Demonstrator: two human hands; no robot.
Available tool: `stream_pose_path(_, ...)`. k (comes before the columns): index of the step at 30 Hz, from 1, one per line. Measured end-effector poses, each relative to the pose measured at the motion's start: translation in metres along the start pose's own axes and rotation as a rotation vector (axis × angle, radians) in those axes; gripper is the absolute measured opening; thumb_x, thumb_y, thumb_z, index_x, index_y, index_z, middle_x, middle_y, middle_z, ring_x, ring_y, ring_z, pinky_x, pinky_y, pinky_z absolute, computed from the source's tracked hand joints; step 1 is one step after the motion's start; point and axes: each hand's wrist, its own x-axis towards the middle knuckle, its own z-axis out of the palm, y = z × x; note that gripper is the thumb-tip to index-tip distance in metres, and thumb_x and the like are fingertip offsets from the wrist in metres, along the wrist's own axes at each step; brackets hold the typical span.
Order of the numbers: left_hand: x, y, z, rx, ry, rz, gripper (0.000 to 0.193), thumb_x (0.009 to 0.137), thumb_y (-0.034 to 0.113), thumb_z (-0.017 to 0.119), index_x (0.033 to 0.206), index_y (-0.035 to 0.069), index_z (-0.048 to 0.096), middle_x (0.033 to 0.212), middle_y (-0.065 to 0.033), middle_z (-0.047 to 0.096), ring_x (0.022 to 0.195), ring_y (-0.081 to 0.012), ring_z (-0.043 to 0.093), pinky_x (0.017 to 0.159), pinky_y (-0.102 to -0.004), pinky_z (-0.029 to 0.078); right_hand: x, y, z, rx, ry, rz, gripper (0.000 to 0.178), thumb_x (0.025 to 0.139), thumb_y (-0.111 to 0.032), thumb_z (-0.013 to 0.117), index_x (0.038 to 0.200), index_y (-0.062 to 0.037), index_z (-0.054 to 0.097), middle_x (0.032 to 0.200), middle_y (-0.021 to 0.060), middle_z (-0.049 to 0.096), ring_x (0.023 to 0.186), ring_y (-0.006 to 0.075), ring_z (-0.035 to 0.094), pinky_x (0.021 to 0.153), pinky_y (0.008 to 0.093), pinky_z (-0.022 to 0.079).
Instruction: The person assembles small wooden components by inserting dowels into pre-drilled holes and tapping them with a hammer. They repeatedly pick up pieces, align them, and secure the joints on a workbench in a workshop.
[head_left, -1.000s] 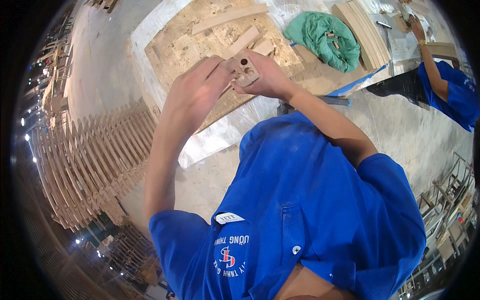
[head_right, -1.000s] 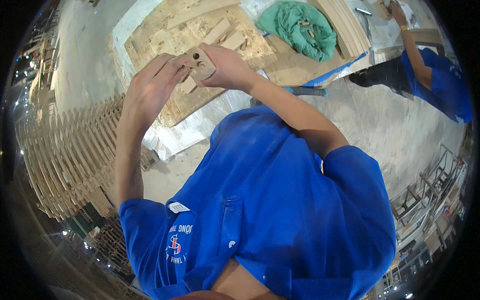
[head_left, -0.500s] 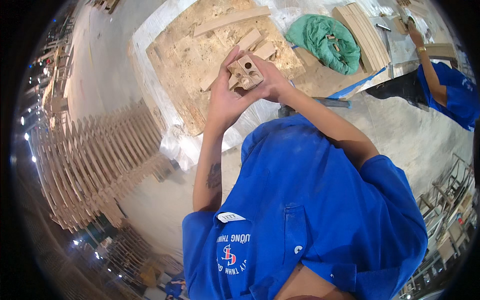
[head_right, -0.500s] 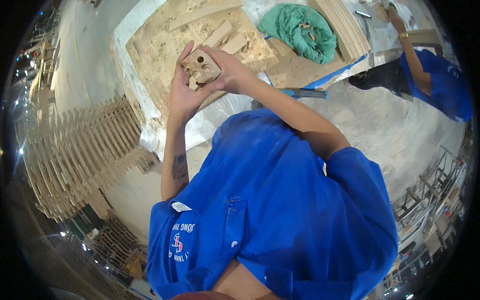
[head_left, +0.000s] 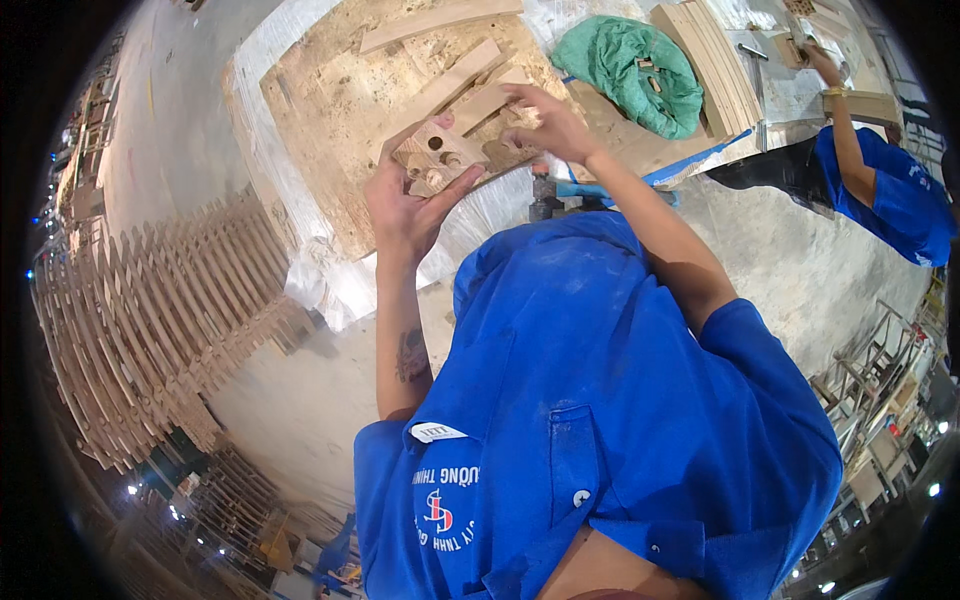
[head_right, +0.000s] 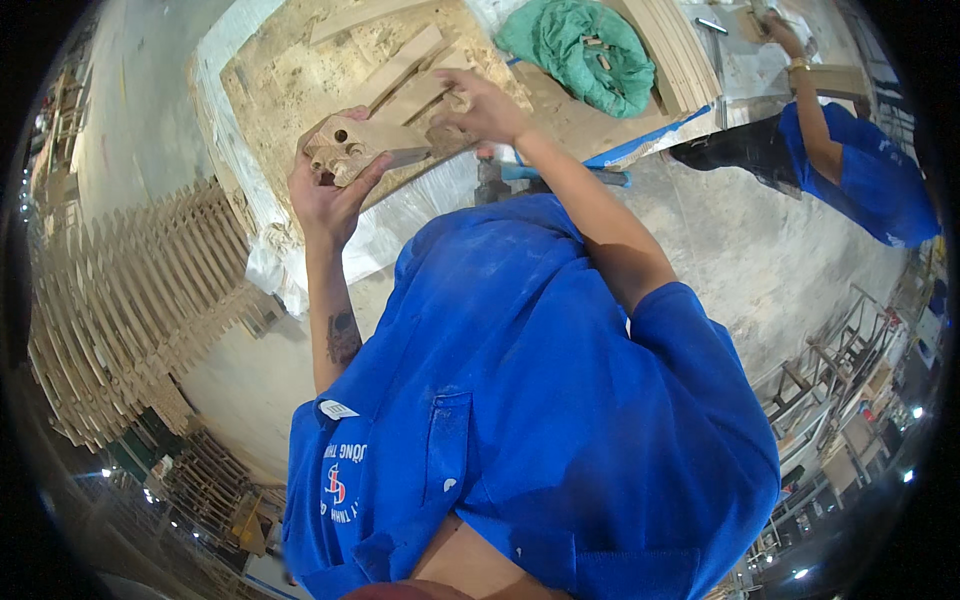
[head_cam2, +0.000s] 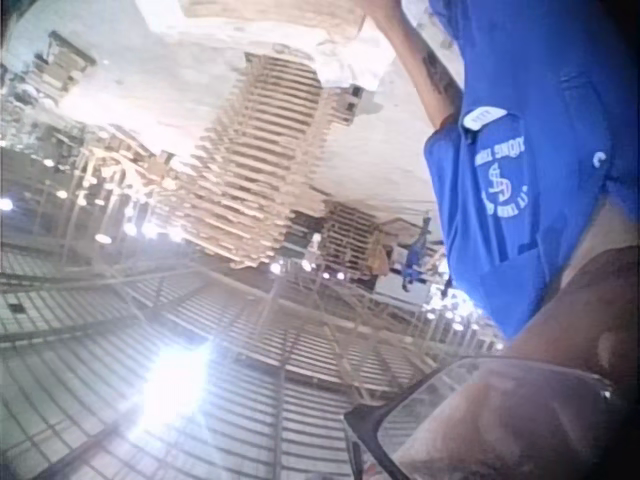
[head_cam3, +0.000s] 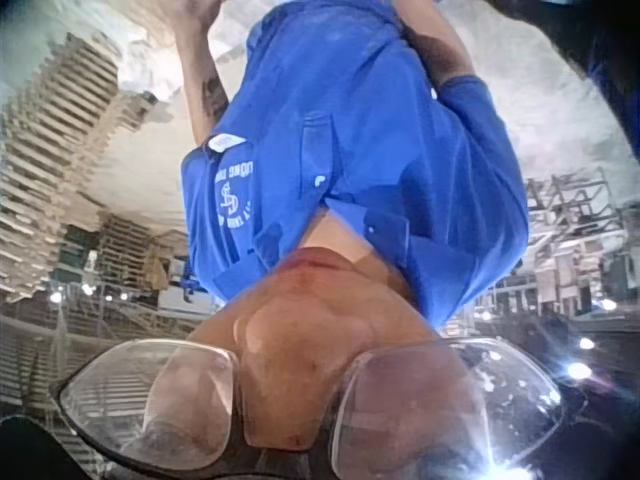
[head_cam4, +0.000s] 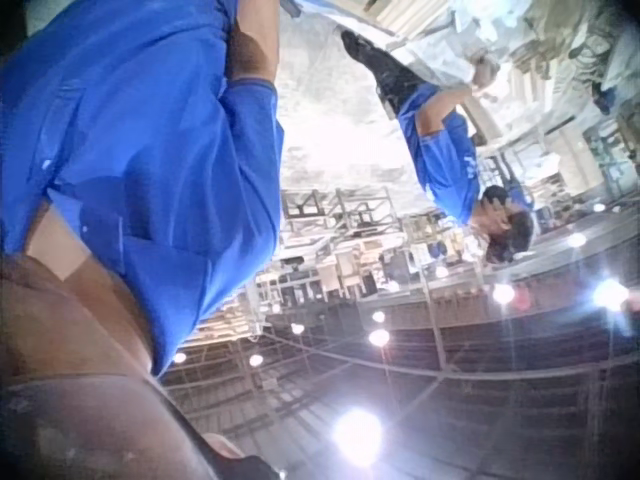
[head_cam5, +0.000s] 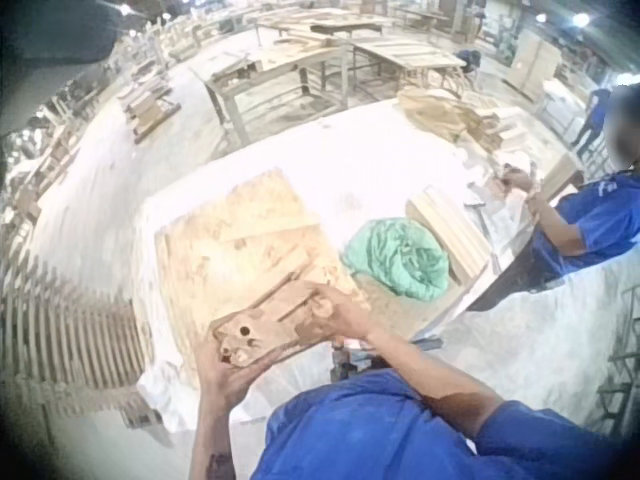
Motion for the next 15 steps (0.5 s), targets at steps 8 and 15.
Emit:
stream_pose_path(8, 0.001, 0.002, 0.009, 0.035, -0.043, -0.021, 0.059, 0.08, 0.004, 0.085, 0.128, -0.002, 0.053, 0.128, -0.0125, 0.066, 0.114, -0.0194, 0.066, 0.097, -0.0348, 0.057, 0.018, 0.083, -0.001, -0.368, 0.037, 0.178, 0.047, 0.092, -0.046, 0.065, 0.124, -0.0122, 0.064, 0.116, 0.0133, 0.07, 0.108, 0.0342, 0.066, 0.091, 0.0435, 0.053)
stream_pose_path(15, -0.008, -0.007, 0.018, 0.01, -0.007, 0.058, 0.061, 0.078, 0.003, 0.087, 0.129, -0.001, 0.053, 0.128, -0.0116, 0.066, 0.117, -0.0188, 0.065, 0.097, -0.036, 0.057, 0.016, 0.068, 0.02, -0.59, -0.094, 0.179, 0.046, 0.09, -0.045, 0.067, 0.127, -0.0187, 0.062, 0.119, 0.0091, 0.068, 0.109, 0.0325, 0.066, 0.092, 0.0461, 0.053)
